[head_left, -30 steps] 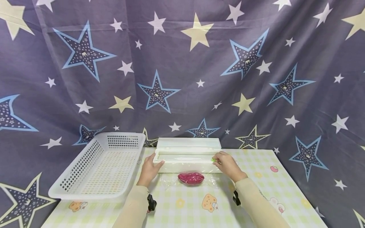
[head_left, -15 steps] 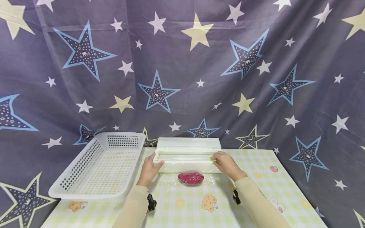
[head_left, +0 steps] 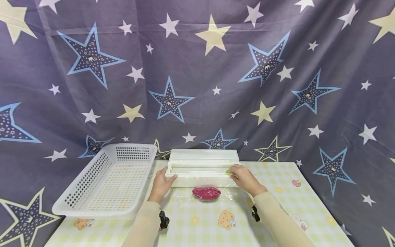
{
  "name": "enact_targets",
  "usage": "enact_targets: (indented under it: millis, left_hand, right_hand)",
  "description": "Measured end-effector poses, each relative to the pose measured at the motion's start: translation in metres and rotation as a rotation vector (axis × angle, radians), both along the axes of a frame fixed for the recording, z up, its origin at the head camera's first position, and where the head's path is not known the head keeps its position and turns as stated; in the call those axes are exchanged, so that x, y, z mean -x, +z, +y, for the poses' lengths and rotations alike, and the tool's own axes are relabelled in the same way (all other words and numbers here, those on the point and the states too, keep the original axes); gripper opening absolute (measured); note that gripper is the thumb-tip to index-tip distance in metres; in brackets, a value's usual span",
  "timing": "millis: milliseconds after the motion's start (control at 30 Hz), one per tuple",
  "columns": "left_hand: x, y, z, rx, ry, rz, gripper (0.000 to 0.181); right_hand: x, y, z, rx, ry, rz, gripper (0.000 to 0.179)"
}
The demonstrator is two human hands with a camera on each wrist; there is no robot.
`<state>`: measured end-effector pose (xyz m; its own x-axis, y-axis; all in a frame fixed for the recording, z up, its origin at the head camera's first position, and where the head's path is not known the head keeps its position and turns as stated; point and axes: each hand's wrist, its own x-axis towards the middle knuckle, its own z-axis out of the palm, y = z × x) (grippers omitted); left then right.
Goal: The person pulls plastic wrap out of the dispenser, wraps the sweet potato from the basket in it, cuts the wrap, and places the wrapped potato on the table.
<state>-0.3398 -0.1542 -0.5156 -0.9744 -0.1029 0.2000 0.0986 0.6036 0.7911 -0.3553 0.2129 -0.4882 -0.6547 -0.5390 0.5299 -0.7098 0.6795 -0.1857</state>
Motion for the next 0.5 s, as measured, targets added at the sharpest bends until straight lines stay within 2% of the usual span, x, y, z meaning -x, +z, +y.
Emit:
enact_targets:
  millis: [267, 500]
  left_hand:
    - [0.0007, -0.0004, -0.0003, -0.001, -0.003, -0.006, 0.074]
    - [-0.0004, -0.0002, -0.0001, -0.001, -0.002, -0.010, 0.073]
  right_hand:
    - [-0.0007, 0.0007, -0.0021, -0.012, -0.014, -0.030, 0.027]
    - [0.0000, 0.0004, -0.0010, -0.041, 0.000, -0.012, 0.028]
